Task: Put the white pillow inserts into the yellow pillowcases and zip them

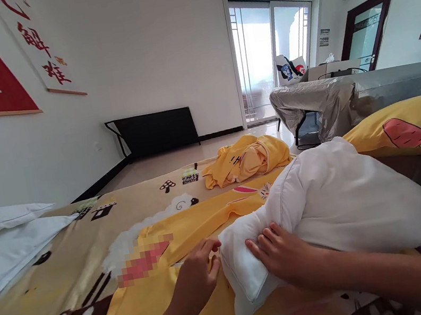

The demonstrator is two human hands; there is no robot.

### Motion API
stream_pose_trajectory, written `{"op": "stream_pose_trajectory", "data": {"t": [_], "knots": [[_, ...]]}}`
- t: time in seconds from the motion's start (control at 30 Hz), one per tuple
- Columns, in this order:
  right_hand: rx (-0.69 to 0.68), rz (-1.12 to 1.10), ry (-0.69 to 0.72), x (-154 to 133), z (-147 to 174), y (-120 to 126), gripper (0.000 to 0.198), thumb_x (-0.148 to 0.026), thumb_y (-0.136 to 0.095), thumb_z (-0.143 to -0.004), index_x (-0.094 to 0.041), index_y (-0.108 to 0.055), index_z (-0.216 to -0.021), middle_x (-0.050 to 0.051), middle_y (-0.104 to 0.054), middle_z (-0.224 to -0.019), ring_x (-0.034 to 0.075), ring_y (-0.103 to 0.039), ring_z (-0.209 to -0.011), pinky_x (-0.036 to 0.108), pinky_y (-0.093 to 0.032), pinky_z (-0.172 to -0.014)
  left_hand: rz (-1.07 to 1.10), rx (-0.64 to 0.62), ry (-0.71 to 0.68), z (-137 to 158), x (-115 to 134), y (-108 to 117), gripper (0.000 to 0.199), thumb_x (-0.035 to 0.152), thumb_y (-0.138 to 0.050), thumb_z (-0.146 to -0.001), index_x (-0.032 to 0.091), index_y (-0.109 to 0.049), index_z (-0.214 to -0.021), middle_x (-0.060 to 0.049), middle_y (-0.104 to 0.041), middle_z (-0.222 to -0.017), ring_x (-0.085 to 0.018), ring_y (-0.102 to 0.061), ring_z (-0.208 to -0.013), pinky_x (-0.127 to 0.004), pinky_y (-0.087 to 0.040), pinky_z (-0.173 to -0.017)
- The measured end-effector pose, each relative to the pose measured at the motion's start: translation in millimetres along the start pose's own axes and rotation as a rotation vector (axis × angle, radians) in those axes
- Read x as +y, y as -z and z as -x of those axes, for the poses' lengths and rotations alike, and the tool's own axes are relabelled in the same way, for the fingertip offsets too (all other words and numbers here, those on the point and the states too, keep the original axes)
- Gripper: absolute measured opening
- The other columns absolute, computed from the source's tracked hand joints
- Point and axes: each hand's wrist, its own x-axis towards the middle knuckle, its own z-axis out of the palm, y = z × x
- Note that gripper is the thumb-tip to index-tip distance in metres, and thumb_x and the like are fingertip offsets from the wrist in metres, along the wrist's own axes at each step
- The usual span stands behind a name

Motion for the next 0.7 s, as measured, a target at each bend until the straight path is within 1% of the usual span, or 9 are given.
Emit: {"op": "stream_pose_trajectory", "data": {"t": [0.07, 0.1, 0.13, 0.2, 0.27, 0.33, 0.43, 0.57, 0.7], "knots": [[-0.038, -0.029, 0.012, 8.9, -4.9, 2.8, 0.068, -0.022, -0.057, -0.076, 0.000, -0.034, -0.136, 0.020, -0.059, -0.103, 0.028, -0.054, -0.087, 0.042, -0.038, -0.077, -0.046, 0.058, -0.193, 10.8, 14.5, 8.1, 0.032, 0.014, -0.037, -0.080, 0.019, -0.055, -0.107, -0.007, -0.062, -0.107, -0.019, -0.060, -0.100, -0.030, -0.048, -0.084], [-0.059, -0.051, 0.012, 14.5, -7.7, 4.2, 0.070, -0.022, -0.058, -0.075, -0.001, -0.034, -0.137, 0.020, -0.059, -0.104, 0.028, -0.054, -0.088, 0.042, -0.039, -0.077, -0.079, 0.092, -0.294, 15.8, 22.0, 11.9, 0.036, 0.015, -0.040, -0.080, 0.019, -0.051, -0.115, -0.008, -0.060, -0.114, -0.019, -0.057, -0.107, -0.030, -0.046, -0.088], [-0.075, -0.074, 0.006, 20.7, -10.9, 5.5, 0.068, -0.021, -0.057, -0.075, -0.002, -0.034, -0.137, 0.020, -0.059, -0.105, 0.028, -0.054, -0.090, 0.041, -0.039, -0.079, -0.121, 0.124, -0.392, 20.2, 29.3, 15.1, 0.042, 0.019, -0.044, -0.081, 0.019, -0.046, -0.123, -0.009, -0.057, -0.122, -0.019, -0.053, -0.113, -0.030, -0.044, -0.092], [-0.100, -0.127, -0.002, 33.2, -18.0, 7.4, 0.061, -0.017, -0.053, -0.077, -0.004, -0.037, -0.135, 0.019, -0.059, -0.105, 0.027, -0.054, -0.093, 0.040, -0.039, -0.081, -0.252, 0.169, -0.555, 26.4, 42.0, 18.1, 0.060, 0.031, -0.054, -0.080, 0.016, -0.036, -0.135, -0.012, -0.049, -0.135, -0.023, -0.044, -0.125, -0.035, -0.038, -0.101], [-0.130, -0.188, 0.002, 44.5, -25.6, 8.8, 0.054, -0.016, -0.050, -0.078, -0.006, -0.042, -0.130, 0.018, -0.061, -0.102, 0.026, -0.055, -0.094, 0.039, -0.040, -0.083, -0.420, 0.184, -0.658, 27.9, 51.0, 15.9, 0.076, 0.043, -0.059, -0.077, 0.016, -0.030, -0.141, -0.013, -0.039, -0.144, -0.028, -0.034, -0.133, -0.041, -0.029, -0.106], [-0.159, -0.241, 0.004, 53.6, -32.8, 10.4, 0.049, -0.016, -0.050, -0.077, -0.008, -0.047, -0.125, 0.016, -0.062, -0.099, 0.025, -0.057, -0.091, 0.037, -0.041, -0.082, -0.564, 0.190, -0.684, 23.9, 54.9, 10.1, 0.081, 0.050, -0.059, -0.077, 0.018, -0.027, -0.144, -0.013, -0.032, -0.150, -0.030, -0.027, -0.137, -0.044, -0.022, -0.108], [-0.191, -0.293, -0.012, 63.3, -41.2, 13.1, 0.049, -0.016, -0.053, -0.072, -0.009, -0.051, -0.121, 0.014, -0.064, -0.097, 0.024, -0.060, -0.087, 0.035, -0.042, -0.080, -0.648, 0.224, -0.631, 9.4, 51.4, 0.9, 0.079, 0.049, -0.054, -0.081, 0.018, -0.021, -0.147, -0.012, -0.030, -0.151, -0.029, -0.025, -0.139, -0.044, -0.021, -0.107], [-0.213, -0.357, -0.052, 70.7, -47.6, 14.9, 0.058, -0.017, -0.059, -0.065, -0.010, -0.051, -0.123, 0.015, -0.065, -0.102, 0.025, -0.061, -0.093, 0.034, -0.043, -0.082, -0.598, 0.309, -0.565, -12.6, 33.2, -6.7, 0.079, 0.039, -0.052, -0.085, 0.009, -0.014, -0.147, -0.017, -0.039, -0.145, -0.027, -0.035, -0.134, -0.043, -0.027, -0.103], [-0.187, -0.437, -0.093, 76.2, -50.4, 17.0, 0.068, -0.023, -0.066, -0.064, -0.012, -0.049, -0.129, 0.016, -0.063, -0.113, 0.027, -0.059, -0.101, 0.036, -0.042, -0.087, -0.578, 0.447, -0.606, -21.5, 13.5, -14.8, 0.080, 0.040, -0.051, -0.086, 0.003, -0.013, -0.146, -0.021, -0.050, -0.135, -0.029, -0.047, -0.124, -0.041, -0.035, -0.096]]}}
